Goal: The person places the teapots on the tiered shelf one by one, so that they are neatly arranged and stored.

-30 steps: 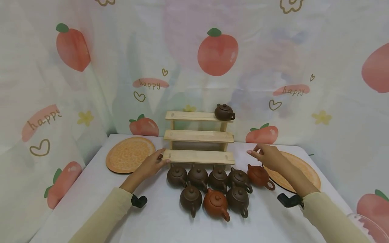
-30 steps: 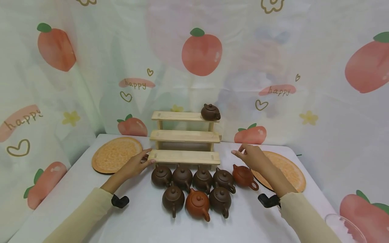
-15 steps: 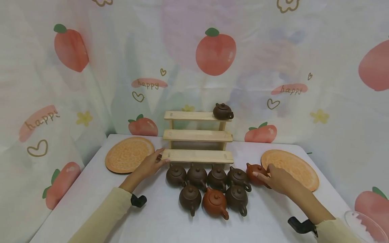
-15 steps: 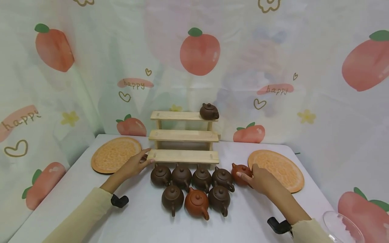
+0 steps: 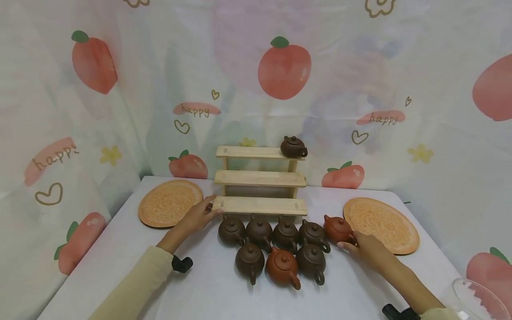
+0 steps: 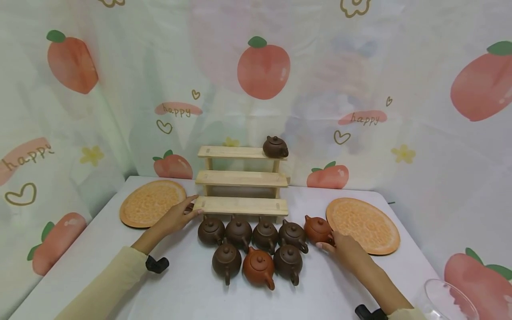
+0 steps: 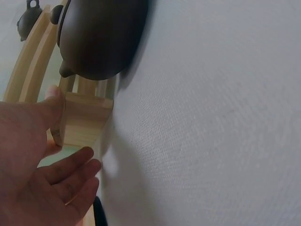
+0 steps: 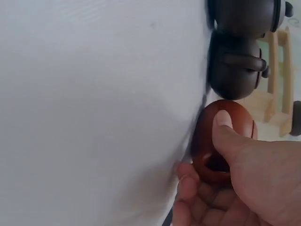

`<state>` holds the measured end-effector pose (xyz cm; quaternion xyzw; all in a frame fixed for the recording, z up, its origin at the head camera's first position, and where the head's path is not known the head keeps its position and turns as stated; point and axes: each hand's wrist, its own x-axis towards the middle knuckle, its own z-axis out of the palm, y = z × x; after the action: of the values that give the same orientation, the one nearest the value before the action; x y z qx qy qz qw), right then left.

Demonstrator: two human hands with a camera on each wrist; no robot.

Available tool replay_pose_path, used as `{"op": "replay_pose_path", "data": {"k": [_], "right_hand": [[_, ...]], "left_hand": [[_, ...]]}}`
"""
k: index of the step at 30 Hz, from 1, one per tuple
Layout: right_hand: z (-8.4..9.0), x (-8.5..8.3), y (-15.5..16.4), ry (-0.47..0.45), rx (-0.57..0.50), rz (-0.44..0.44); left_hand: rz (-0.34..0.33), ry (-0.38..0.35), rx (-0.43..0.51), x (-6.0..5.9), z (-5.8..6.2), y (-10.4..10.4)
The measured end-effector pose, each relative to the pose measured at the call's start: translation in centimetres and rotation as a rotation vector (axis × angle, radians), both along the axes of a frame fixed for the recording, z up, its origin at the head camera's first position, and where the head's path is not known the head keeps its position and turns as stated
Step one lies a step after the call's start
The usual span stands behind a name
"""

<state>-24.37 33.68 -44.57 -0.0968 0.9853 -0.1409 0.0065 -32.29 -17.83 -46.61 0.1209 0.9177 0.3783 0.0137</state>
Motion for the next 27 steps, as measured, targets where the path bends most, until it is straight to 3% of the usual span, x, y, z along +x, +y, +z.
{"op": "replay_pose_path", "data": {"k": [6, 12, 19, 27], "right_hand": [[-1.9, 0.2, 1.1, 0.136, -0.073, 0.071], [-2.2, 0.6, 1.3, 0.211, -0.106, 0.115], [-1.2, 1.3, 0.3, 0.179, -0.083, 0.069], [-1.3, 1.4, 0.2, 0.191, -0.075, 0.072]], "left_hand": [[-0.004, -0.005, -0.005, 0.0, 0.0, -0.1], [-0.009, -0.015, 0.005, 0.0, 0.0, 0.0], [-0.013, -0.006, 0.001, -0.1, -0.1, -0.1], [-0.013, -0.002, 0.001, -0.2, -0.1, -0.1]]}}
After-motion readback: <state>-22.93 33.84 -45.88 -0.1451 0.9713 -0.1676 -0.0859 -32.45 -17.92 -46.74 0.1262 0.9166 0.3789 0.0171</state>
